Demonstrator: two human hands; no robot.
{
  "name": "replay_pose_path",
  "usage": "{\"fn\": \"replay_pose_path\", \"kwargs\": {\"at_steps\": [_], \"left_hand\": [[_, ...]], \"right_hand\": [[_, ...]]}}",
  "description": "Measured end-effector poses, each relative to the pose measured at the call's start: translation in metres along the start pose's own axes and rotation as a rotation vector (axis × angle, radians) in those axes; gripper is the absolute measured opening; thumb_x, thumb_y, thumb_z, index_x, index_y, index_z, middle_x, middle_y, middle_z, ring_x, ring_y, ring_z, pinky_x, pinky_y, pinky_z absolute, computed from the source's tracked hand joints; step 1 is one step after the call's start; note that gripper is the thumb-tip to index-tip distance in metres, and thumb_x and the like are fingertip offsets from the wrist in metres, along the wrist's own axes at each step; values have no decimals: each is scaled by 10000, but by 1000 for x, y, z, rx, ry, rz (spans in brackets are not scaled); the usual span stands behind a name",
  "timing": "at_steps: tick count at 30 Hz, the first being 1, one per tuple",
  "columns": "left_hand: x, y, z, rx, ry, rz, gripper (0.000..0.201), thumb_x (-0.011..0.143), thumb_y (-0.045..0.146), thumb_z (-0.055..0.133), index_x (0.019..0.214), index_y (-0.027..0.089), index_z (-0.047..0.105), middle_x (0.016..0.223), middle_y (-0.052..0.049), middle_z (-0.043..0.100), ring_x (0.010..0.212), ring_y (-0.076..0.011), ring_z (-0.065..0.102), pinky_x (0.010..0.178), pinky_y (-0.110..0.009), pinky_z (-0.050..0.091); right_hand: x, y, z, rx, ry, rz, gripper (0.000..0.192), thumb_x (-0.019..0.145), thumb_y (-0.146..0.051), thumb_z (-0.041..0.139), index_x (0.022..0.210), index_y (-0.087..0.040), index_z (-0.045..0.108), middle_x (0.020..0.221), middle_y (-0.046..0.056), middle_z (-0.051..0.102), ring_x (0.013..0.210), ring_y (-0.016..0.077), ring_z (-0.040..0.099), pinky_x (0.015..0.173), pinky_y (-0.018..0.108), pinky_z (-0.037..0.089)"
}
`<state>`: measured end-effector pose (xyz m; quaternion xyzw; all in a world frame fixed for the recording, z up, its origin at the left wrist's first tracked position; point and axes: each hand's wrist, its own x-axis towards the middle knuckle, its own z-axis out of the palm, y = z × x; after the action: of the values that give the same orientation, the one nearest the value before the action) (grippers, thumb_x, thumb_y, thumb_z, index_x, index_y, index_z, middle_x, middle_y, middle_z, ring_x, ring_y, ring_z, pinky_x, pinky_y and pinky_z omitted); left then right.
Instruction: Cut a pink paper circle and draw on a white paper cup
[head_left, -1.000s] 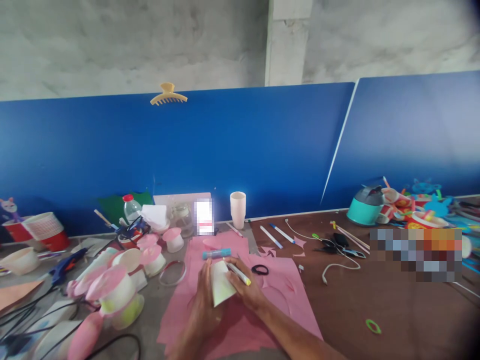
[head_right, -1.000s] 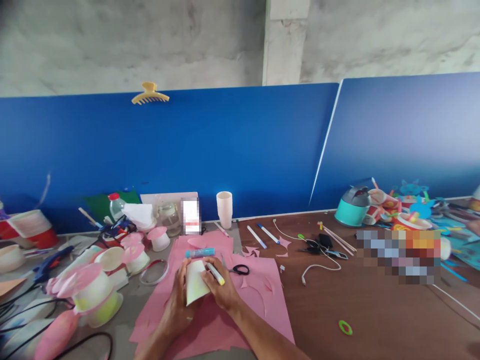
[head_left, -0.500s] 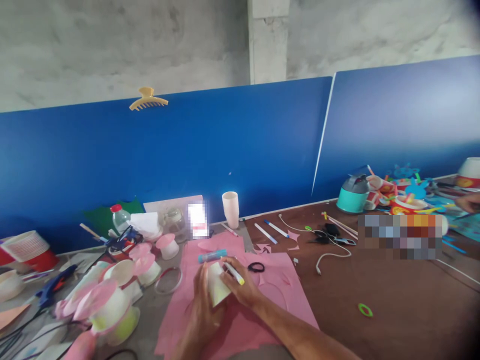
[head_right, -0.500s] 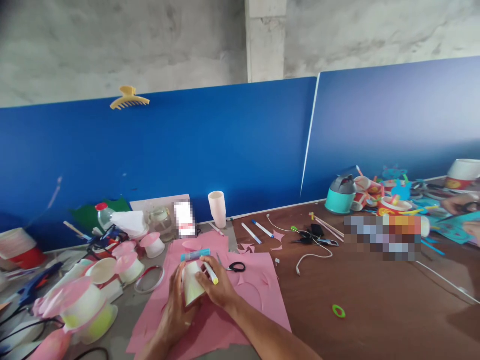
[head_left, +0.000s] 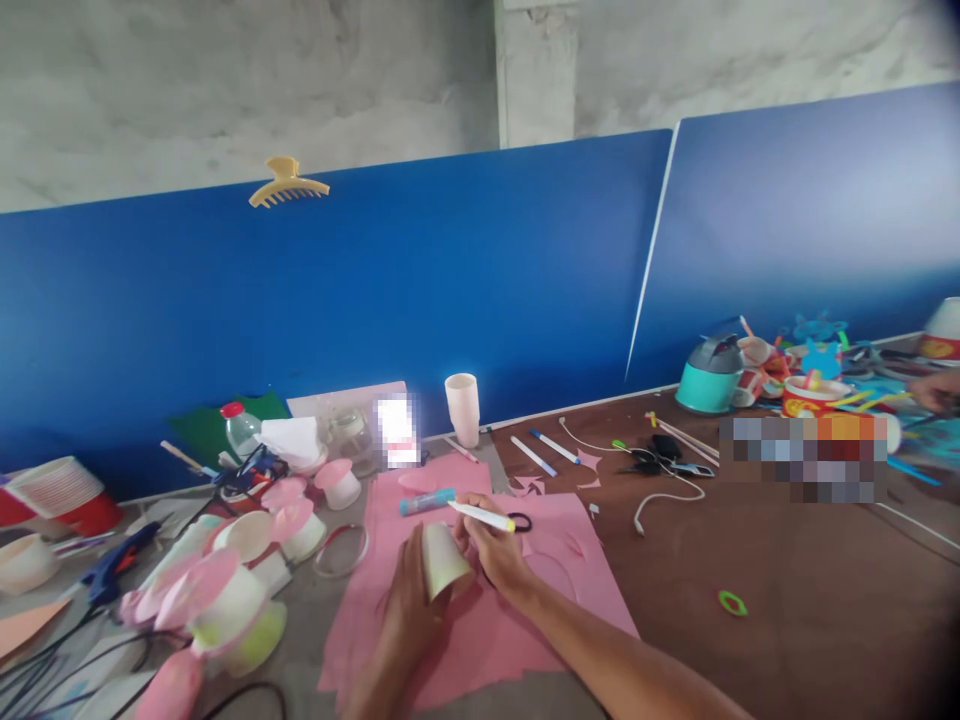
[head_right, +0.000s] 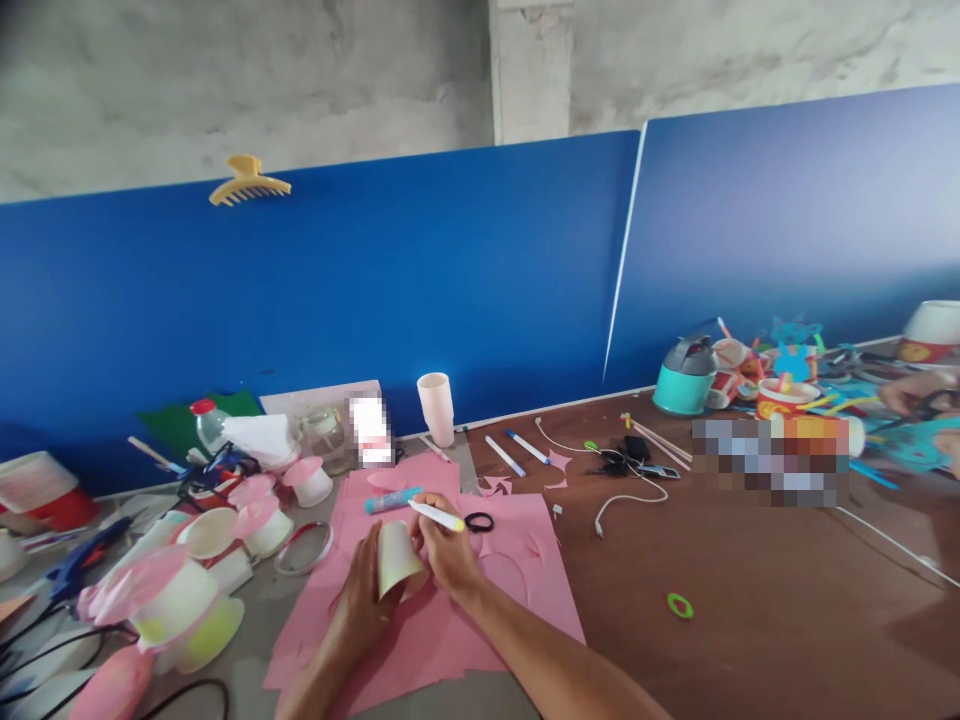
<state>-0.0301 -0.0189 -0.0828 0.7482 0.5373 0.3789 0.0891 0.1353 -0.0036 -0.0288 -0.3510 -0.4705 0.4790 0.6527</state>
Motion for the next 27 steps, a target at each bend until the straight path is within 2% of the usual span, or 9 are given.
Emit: {"fn": "replay_pose_path", "kwargs": {"at_steps": [3, 7, 11, 16, 19, 22, 27], "left_hand": [[0, -1, 0, 0, -9, -12, 623, 876, 384, 558, 1433, 121, 468, 1428, -229, 568, 1330, -383, 542, 1044, -541, 511], [1, 3, -4, 10, -44, -29, 611, 893, 357, 539, 1434, 88, 442, 1392, -239, 592, 1310, -383, 560, 1039, -571, 505], [2, 9, -9, -7, -40, 11, 573, 904, 359, 526, 1413, 108, 450, 1330, -219, 627, 1236, -362, 615, 1001, -558, 531], [3, 15, -11, -13, -34, 77, 483, 950, 359, 467, 1375, 130, 483, 1241, -197, 660, 1146, -322, 658, 938, -487, 568], [4, 16, -11, 17, -1, 133, 455, 962, 355, 449, 1360, 140, 498, 1233, -195, 664, 1152, -328, 653, 924, -489, 575], [5, 17, -11, 57, -31, 146, 436, 962, 332, 438, 1360, 164, 497, 1237, -180, 664, 1137, -316, 661, 914, -480, 584], [4, 20, -11, 85, -12, 151, 440, 942, 327, 451, 1344, 163, 522, 1205, -176, 688, 1100, -316, 677, 931, -478, 578]], "right_hand": [[2, -4, 3, 74, 10, 89, 474, 793, -654, 671, 927, -202, 623, 554, -51, 558, 443, 114, 468, 466, 250, 394], [0, -5, 4, 114, -34, 172, 524, 733, -707, 707, 796, -194, 619, 504, -55, 531, 417, 87, 410, 440, 233, 321], [-4, -7, 6, 76, -118, 148, 551, 718, -743, 696, 720, -204, 583, 507, -65, 494, 436, 72, 366, 449, 226, 288], [-9, -13, 8, 33, -173, 108, 520, 743, -718, 688, 681, -218, 558, 531, -63, 449, 478, 85, 345, 464, 232, 286], [-11, -13, 7, -17, -188, 72, 502, 783, -701, 657, 694, -213, 580, 561, -45, 455, 513, 102, 360, 485, 242, 303], [-13, -8, 6, -55, -195, 44, 496, 818, -692, 626, 730, -204, 608, 598, -32, 466, 541, 111, 375, 504, 245, 318], [-16, -5, 5, -63, -204, 81, 505, 805, -694, 637, 754, -193, 604, 620, -24, 491, 556, 117, 413, 540, 258, 347]]}}
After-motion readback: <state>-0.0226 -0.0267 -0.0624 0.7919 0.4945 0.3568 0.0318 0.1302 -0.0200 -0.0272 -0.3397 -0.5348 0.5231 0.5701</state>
